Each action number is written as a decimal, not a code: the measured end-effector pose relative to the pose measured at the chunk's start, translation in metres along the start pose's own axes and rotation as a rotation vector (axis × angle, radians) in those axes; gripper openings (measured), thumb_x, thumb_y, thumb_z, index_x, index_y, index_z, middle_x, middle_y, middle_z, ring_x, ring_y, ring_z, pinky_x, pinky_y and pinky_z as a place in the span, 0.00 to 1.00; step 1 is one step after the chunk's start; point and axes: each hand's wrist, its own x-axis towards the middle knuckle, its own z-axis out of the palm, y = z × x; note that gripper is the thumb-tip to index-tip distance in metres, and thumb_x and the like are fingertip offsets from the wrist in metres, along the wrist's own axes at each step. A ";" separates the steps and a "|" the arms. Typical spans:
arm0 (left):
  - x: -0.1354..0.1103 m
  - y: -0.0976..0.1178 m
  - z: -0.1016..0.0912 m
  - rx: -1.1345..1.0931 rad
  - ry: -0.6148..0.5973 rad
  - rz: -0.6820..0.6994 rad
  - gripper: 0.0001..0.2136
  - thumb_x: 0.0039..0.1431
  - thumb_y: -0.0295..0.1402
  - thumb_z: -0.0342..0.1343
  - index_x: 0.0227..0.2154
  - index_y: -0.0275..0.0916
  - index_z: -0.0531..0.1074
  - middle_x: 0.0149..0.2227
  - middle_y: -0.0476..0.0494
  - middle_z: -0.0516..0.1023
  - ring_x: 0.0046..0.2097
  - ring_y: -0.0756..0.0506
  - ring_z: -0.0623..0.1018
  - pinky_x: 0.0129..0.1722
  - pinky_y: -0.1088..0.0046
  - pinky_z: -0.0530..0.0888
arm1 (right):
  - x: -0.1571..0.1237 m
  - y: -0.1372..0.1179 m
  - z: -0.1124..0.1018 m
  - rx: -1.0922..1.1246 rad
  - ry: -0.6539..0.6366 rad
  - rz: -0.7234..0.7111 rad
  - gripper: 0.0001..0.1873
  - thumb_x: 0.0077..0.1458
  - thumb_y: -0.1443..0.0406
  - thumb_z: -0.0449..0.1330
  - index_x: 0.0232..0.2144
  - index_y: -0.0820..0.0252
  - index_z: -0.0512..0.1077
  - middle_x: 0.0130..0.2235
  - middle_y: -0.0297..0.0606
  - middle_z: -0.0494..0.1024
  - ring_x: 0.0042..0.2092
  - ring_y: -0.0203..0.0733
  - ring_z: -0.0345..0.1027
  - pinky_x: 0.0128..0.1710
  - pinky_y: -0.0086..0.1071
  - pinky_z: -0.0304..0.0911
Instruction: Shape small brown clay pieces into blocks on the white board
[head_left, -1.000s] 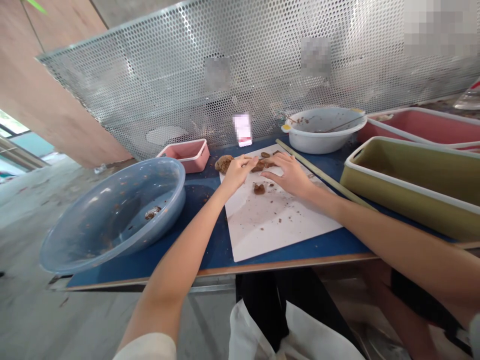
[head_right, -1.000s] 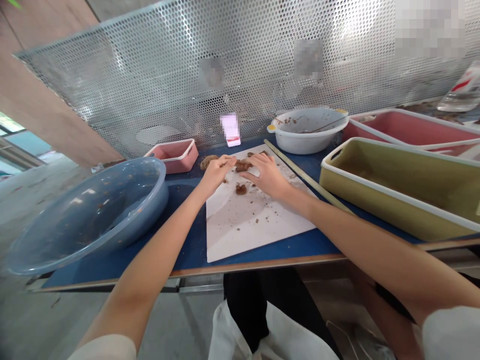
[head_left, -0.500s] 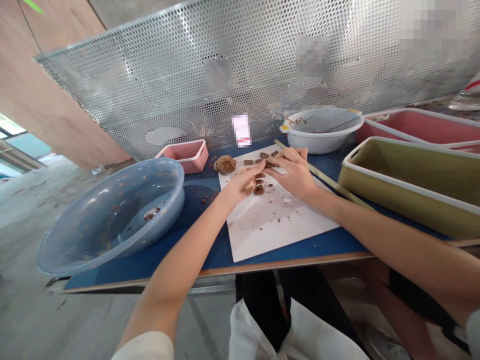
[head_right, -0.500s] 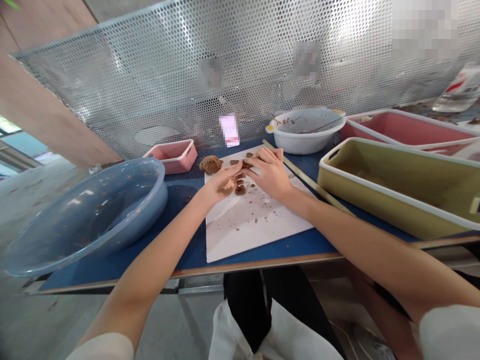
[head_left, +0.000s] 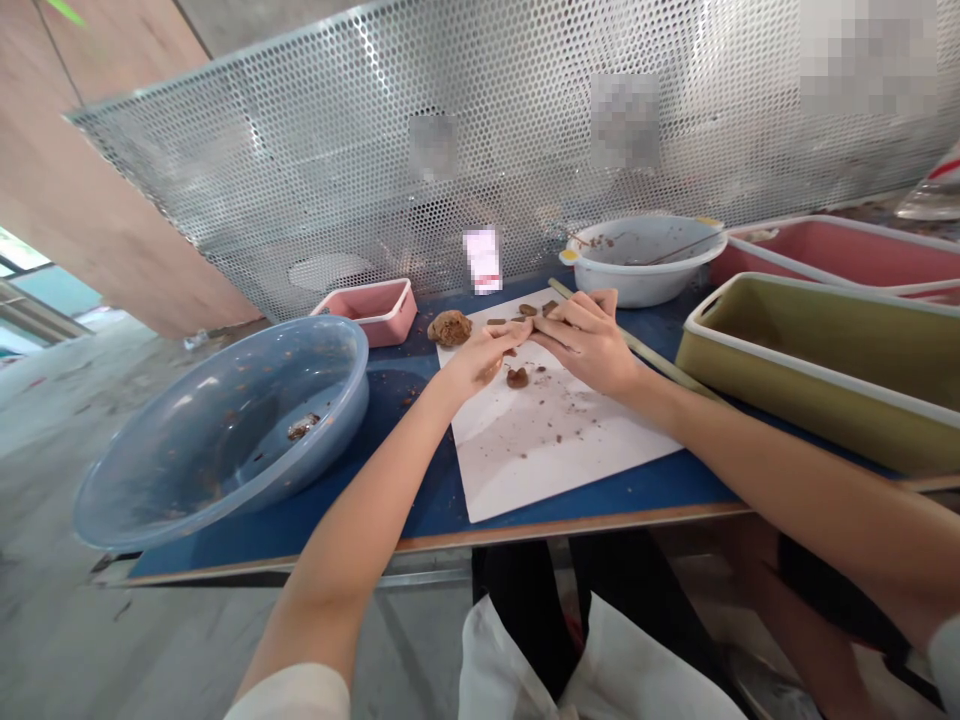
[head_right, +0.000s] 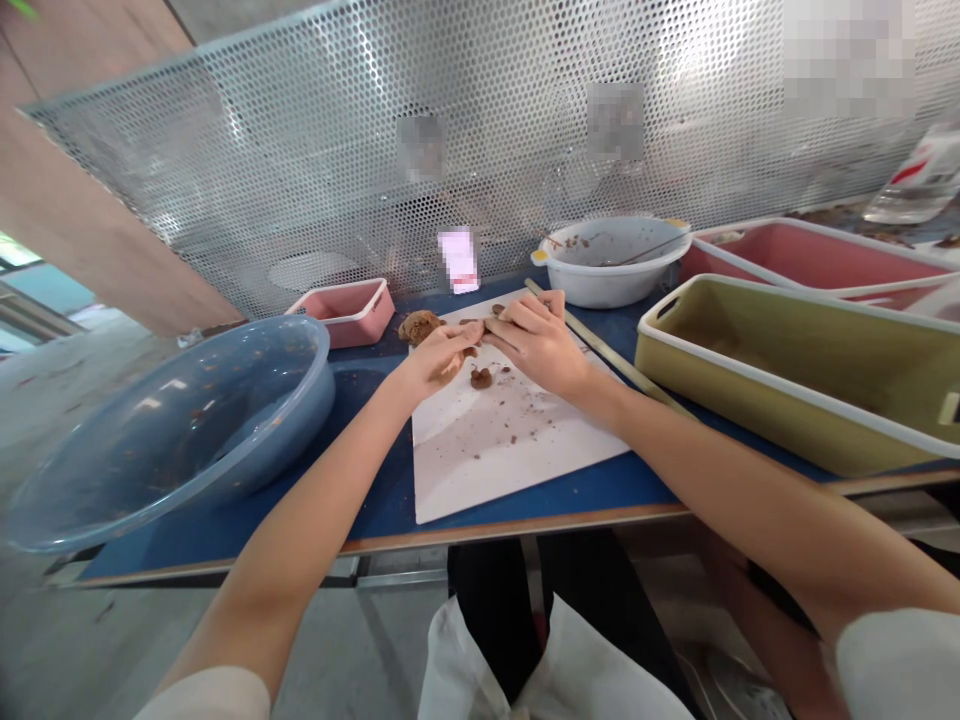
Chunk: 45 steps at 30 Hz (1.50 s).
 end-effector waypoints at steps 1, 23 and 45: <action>0.000 0.000 -0.001 0.003 -0.009 0.000 0.24 0.47 0.57 0.81 0.28 0.41 0.84 0.36 0.43 0.80 0.41 0.44 0.73 0.41 0.64 0.66 | 0.000 0.000 -0.001 0.014 -0.013 0.002 0.20 0.81 0.52 0.53 0.50 0.44 0.86 0.41 0.40 0.82 0.44 0.51 0.71 0.53 0.53 0.58; -0.003 0.006 -0.013 0.043 0.018 0.004 0.23 0.39 0.52 0.86 0.25 0.39 0.85 0.37 0.38 0.84 0.43 0.42 0.76 0.46 0.63 0.70 | 0.004 -0.008 0.002 0.161 -0.123 0.053 0.23 0.81 0.49 0.52 0.49 0.45 0.86 0.41 0.40 0.78 0.45 0.49 0.70 0.55 0.52 0.57; -0.005 -0.017 -0.081 1.367 0.412 0.367 0.19 0.71 0.37 0.64 0.62 0.44 0.83 0.64 0.32 0.76 0.67 0.30 0.69 0.70 0.49 0.65 | 0.004 -0.015 0.004 0.224 -0.149 0.106 0.16 0.78 0.55 0.52 0.38 0.54 0.71 0.42 0.40 0.77 0.46 0.50 0.73 0.57 0.51 0.59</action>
